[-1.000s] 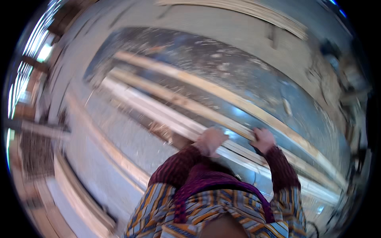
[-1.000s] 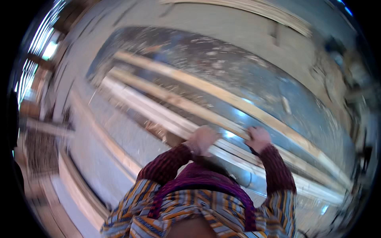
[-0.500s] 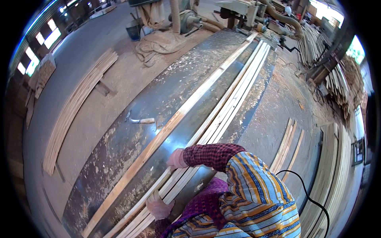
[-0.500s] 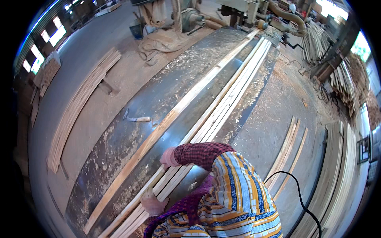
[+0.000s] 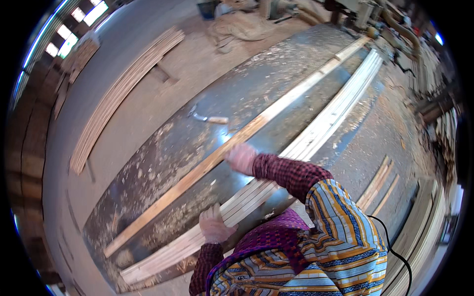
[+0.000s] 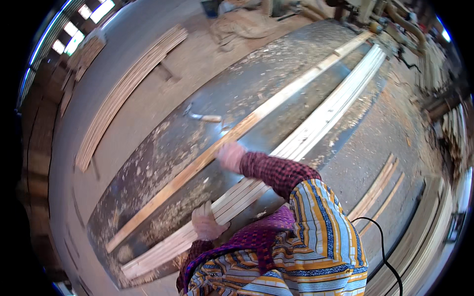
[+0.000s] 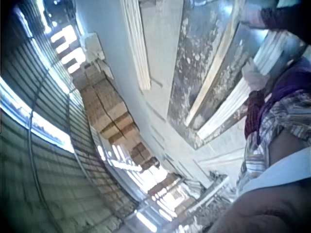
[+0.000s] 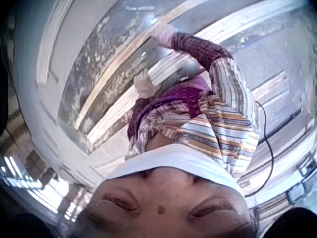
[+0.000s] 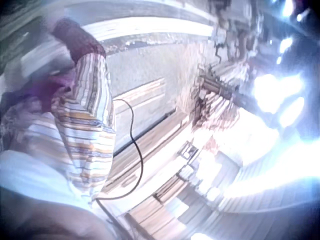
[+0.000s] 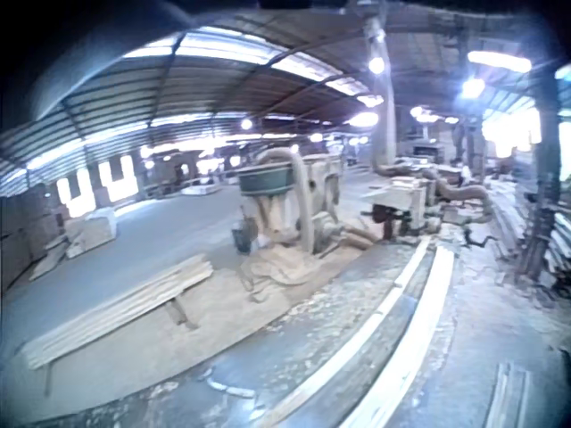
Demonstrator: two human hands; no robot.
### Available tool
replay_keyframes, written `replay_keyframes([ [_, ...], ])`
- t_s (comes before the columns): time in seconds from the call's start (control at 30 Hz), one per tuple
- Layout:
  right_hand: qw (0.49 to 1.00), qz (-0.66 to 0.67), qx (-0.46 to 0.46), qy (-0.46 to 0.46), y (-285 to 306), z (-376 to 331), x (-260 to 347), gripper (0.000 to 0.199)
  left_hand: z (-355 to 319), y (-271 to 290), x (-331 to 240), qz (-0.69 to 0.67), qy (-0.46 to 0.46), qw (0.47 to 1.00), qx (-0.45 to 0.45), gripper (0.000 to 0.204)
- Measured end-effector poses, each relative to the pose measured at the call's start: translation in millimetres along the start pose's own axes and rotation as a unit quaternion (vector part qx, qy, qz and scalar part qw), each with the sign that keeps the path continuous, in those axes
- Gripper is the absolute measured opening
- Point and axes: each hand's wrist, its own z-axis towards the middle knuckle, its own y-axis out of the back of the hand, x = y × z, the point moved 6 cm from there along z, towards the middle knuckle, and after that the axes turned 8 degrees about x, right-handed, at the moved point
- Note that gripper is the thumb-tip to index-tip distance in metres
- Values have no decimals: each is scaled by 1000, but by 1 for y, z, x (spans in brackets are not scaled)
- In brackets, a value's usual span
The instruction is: The person walks to a table and picks up wooden strips, aligning them together on a metal surface. They use a small scraper on the strips before carrying the bundle across the workshop to place it onto a large stack of lumber.
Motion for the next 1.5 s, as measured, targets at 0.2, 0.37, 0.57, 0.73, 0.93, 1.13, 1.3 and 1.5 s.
replay_keyframes([
  [0.2, 995, -88, 34, -15, 8, 63, 3, 16, -14, 15, 26, -80, 43, 995, 34, 98],
  [0.37, 973, -158, 71, 150, -14, 5, 57, 60, -26, 13, 24, -62, 41, 992, 105, 103],
  [0.57, 982, 2, 80, 172, -53, 0, 43, 35, -27, 7, 21, -7, 44, 989, 140, 111],
  [0.73, 983, 50, 105, 143, -39, -41, -17, 33, -29, 5, 21, 1, 74, 986, 146, 112],
  [0.93, 991, 69, 69, 94, -37, -73, -87, 30, -31, 15, 18, -9, 56, 993, 105, 113],
  [1.13, 990, 44, -46, 126, -19, -120, -71, 79, 11, 0, 22, -31, 32, 997, 67, 106],
  [1.3, 985, 38, 88, 145, -5, -132, -84, 97, 26, 14, 8, -55, 19, 996, 66, 122],
  [1.5, 967, -127, 173, 140, -17, -124, -68, 129, 7, 6, -1, 33, 38, 998, 24, 120],
])
